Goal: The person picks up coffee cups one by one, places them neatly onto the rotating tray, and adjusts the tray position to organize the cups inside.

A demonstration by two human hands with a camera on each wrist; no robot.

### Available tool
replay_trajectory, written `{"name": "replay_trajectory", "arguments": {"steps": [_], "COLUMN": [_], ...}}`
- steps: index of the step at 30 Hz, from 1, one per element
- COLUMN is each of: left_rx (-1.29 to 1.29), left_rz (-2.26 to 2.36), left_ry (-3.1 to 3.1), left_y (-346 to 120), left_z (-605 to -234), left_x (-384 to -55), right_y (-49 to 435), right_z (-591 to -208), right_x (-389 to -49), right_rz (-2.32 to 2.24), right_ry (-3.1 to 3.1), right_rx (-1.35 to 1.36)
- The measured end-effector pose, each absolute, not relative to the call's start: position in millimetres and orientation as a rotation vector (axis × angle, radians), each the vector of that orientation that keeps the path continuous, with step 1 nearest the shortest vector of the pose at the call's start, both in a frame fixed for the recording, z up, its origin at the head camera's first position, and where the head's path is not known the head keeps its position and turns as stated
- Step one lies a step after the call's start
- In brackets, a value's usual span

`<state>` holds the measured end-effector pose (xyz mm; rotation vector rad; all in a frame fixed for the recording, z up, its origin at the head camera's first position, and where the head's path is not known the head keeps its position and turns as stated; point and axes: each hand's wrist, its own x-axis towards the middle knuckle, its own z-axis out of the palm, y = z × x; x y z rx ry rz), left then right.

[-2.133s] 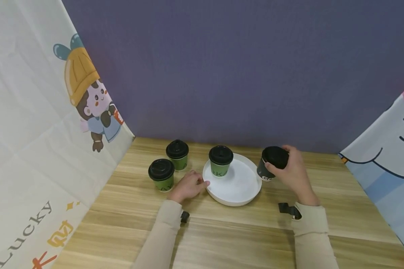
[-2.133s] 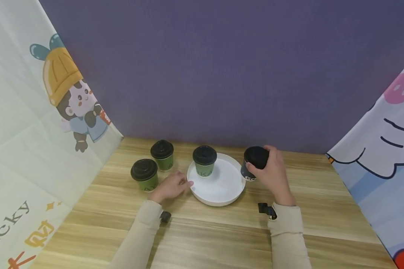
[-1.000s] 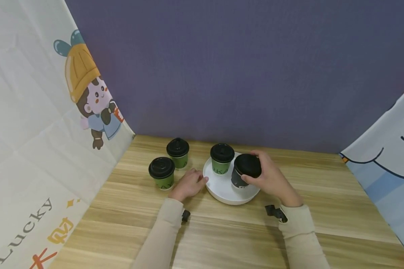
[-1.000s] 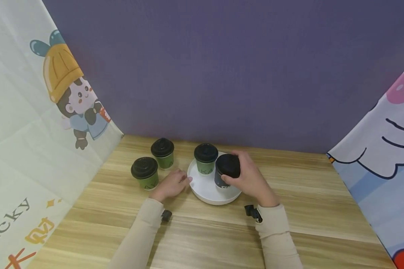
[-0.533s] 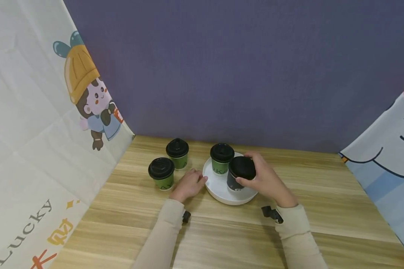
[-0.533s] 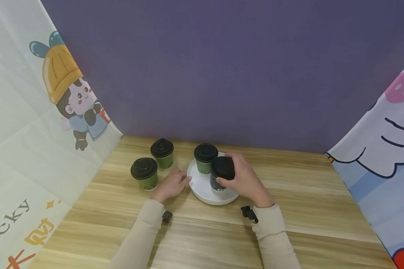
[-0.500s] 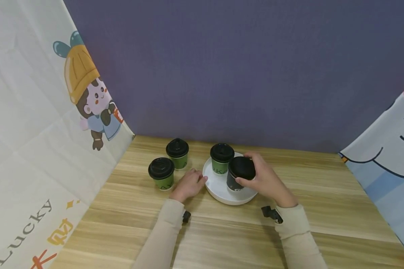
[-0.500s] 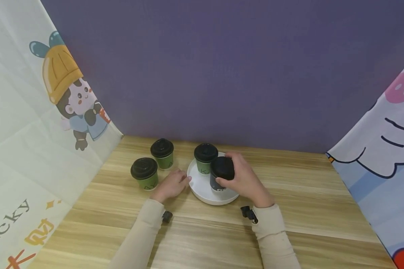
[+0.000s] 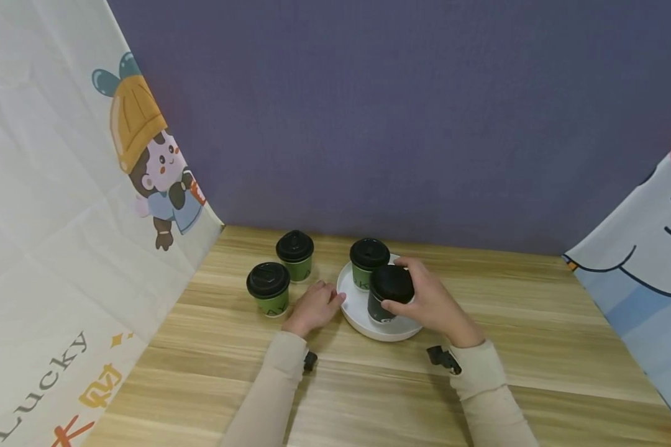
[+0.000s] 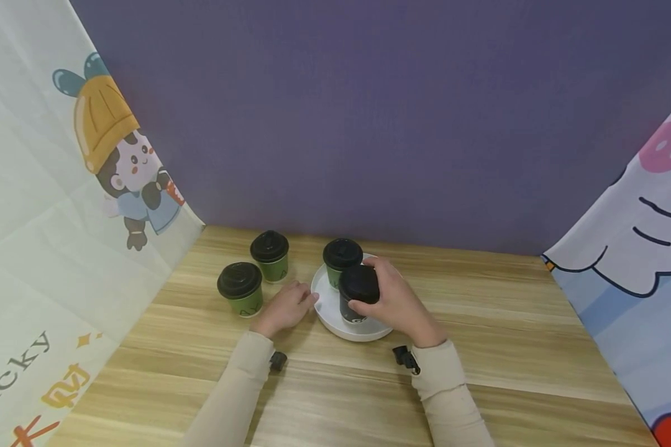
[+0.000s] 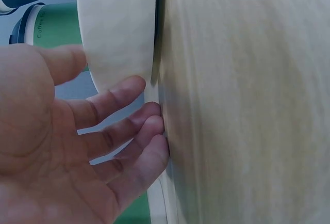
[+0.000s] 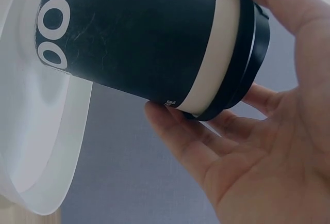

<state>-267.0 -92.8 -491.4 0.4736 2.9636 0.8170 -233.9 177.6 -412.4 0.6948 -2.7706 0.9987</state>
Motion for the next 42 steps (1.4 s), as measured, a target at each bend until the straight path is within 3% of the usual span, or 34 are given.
{"name": "replay_trajectory", "arguments": {"steps": [42], "left_rx": [0.521], "left_rz": [0.932], "left_ry": [2.758], "left_y": [-93.1], "left_z": [-485.1], "left_x": [-276.4], "right_y": [169.6], "right_z": [-422.1], "right_x": [-246.5], "right_rz": [0.930], "right_ry": [-2.741], "right_rx": [0.810]}}
